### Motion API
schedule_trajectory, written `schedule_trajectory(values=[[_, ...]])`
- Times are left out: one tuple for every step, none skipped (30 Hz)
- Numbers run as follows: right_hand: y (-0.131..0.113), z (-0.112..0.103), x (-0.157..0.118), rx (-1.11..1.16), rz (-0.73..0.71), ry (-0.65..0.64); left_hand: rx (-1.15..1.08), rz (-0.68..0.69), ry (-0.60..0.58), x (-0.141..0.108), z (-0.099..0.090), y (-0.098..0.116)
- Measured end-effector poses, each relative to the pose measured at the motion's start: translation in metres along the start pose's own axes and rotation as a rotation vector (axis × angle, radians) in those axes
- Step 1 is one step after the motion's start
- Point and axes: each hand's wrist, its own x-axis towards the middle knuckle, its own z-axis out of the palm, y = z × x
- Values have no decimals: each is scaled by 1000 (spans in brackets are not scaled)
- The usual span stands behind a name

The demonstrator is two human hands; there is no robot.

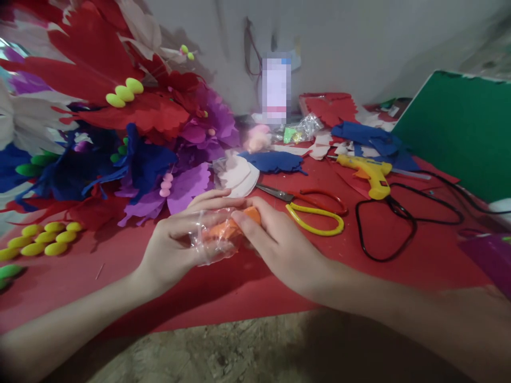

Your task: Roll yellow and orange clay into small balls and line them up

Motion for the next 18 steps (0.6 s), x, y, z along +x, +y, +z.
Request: schedule_trajectory(values=[[1,1,0,-53,-42,18,9,7,4,0,1,0],[3,1,1,-100,-80,29,16,13,11,0,3,0],[4,1,1,-139,-107,29,21,21,18,0,4,-1],[6,1,1,-173,-125,19,23,30,23,0,6,-2],[7,1,1,-203,-133,3,23,40,22,0,7,-2],[8,0,1,-229,-137,-15,21,49,16,0,8,-4],[8,-1,0,-249,-137,-36,16,60,6,0,9,-5],[8,-2,-1,-263,-137,-53,8,68,-4,0,9,-6],[8,-4,-1,-274,-139,-67,-2,72,-14,0,9,-6],[7,-5,-2,-285,-141,-85,-14,71,-23,0,8,-6],[5,-6,-3,-296,-141,-107,-30,64,-30,1,7,-5],[3,-8,-3,-310,-142,-132,-50,50,-35,1,6,-4],[1,-9,-4,-325,-144,-155,-75,28,-38,2,5,-3],[-1,-10,-4,-340,-151,-176,-107,-2,-43,3,4,-1],[-3,-11,-4,-347,-161,-194,-150,-39,-50,4,3,1],[-5,-12,-5,-347,-175,-205,-202,-81,-61,5,2,2],[-7,-13,-4,-339,-190,-211,-259,-119,-75,6,1,3],[-8,-14,-4,-328,-203,-210,-315,-154,-93,7,0,2]])
